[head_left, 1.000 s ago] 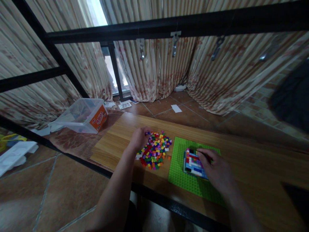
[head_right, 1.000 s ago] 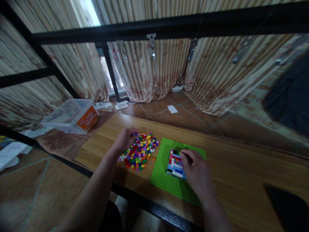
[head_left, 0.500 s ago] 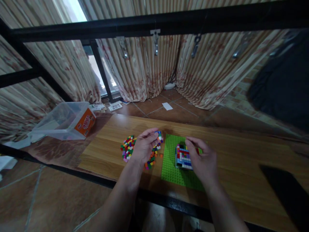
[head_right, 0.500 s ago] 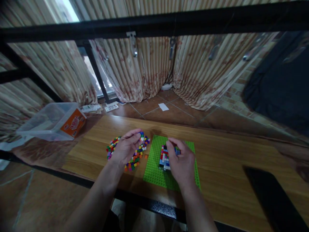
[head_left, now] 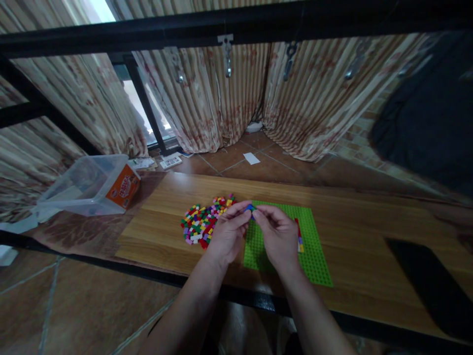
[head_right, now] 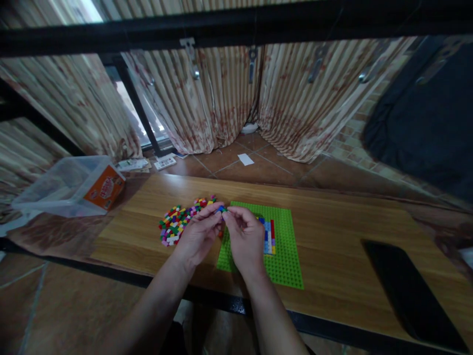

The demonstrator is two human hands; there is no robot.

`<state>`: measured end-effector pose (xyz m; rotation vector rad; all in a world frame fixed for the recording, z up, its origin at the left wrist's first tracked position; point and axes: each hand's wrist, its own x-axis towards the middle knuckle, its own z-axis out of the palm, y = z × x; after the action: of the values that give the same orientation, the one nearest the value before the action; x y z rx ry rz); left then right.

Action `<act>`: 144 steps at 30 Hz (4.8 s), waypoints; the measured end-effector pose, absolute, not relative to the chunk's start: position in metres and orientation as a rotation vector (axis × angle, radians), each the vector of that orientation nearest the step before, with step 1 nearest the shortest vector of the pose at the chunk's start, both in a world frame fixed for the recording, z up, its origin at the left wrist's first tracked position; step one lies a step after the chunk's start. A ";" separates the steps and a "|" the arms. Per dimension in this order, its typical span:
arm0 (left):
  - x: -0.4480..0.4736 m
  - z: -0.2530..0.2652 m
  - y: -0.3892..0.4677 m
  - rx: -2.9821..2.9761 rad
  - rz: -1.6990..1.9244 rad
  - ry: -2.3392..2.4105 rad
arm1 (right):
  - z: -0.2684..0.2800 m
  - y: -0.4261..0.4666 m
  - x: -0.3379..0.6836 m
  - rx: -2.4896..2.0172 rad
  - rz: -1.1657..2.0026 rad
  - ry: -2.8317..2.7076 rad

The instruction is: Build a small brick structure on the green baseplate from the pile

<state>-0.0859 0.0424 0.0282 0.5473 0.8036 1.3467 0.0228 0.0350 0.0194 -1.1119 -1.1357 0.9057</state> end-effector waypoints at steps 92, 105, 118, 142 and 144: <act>-0.125 0.019 0.052 1.122 1.295 1.146 | 0.017 0.045 0.003 -1.271 0.659 -1.555; -0.077 -0.001 0.054 1.466 1.025 1.238 | 0.013 0.059 0.099 -1.492 0.571 -1.538; -0.066 0.004 0.048 1.692 0.934 1.241 | -0.001 0.064 0.101 -1.532 0.735 -1.521; -0.058 -0.004 0.041 2.104 0.830 1.365 | 0.006 0.063 0.096 -1.540 0.699 -1.640; -0.057 -0.004 0.041 2.112 0.814 1.390 | 0.006 0.063 0.096 -1.543 0.716 -1.633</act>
<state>-0.0571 0.0405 -0.0038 2.1118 1.3901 0.8141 0.0955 0.0634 0.0059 -1.5431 -1.6328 0.7163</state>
